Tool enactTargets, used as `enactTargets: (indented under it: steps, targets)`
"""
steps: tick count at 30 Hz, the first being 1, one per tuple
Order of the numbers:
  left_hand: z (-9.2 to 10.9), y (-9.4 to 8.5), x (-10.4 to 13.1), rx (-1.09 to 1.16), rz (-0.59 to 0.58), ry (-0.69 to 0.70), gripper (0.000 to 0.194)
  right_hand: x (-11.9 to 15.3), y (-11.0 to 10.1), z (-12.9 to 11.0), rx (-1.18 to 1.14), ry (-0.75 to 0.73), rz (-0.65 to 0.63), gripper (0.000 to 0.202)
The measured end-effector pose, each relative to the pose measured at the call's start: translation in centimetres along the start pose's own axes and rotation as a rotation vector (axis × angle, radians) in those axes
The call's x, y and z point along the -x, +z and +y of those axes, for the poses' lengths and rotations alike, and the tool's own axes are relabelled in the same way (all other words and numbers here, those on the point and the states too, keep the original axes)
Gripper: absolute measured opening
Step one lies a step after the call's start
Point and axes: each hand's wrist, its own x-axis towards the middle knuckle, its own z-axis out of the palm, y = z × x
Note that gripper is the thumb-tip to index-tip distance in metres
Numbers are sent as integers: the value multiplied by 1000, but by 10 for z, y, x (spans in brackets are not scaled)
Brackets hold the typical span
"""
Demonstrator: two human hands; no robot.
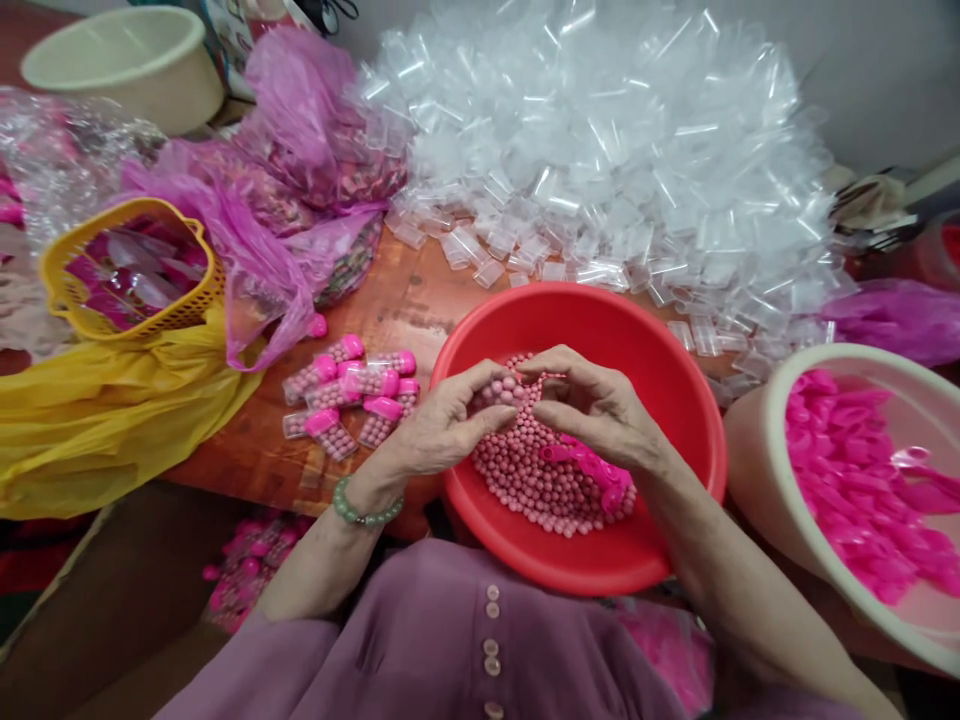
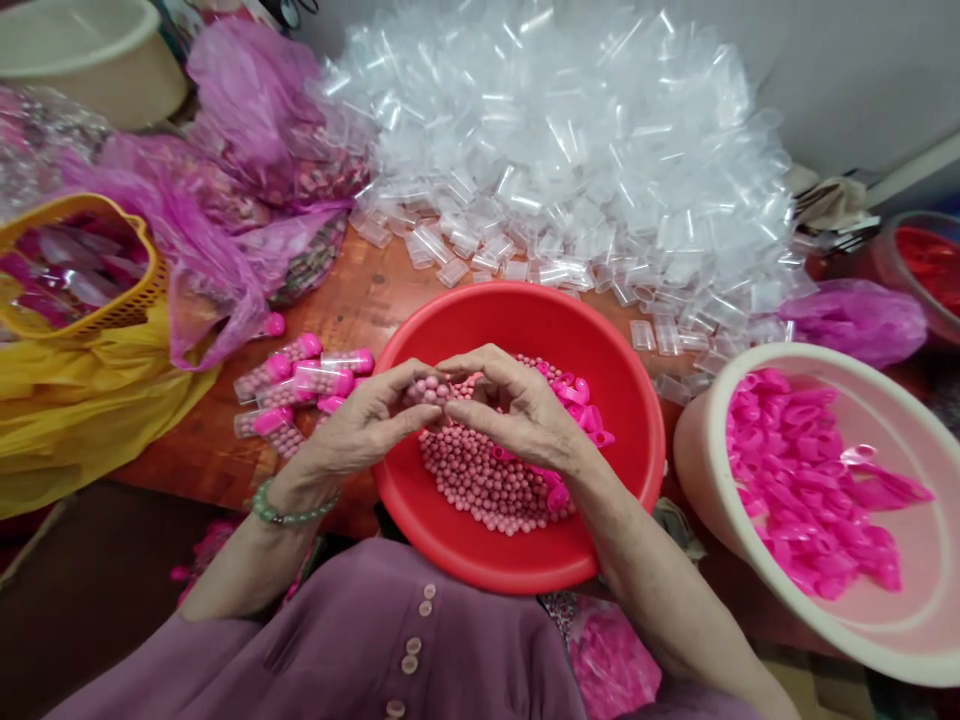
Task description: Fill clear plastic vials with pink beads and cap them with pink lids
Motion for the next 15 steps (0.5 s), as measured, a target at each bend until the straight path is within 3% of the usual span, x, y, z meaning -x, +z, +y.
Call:
enactTargets:
  steps: [6, 15]
  targets:
    - [-1, -4, -2, 130, -80, -57, 14, -4, 1, 1, 61, -100, -51, 35]
    - [5, -10, -5, 215, -137, -136, 14, -6, 10, 1, -114, 68, -6, 22]
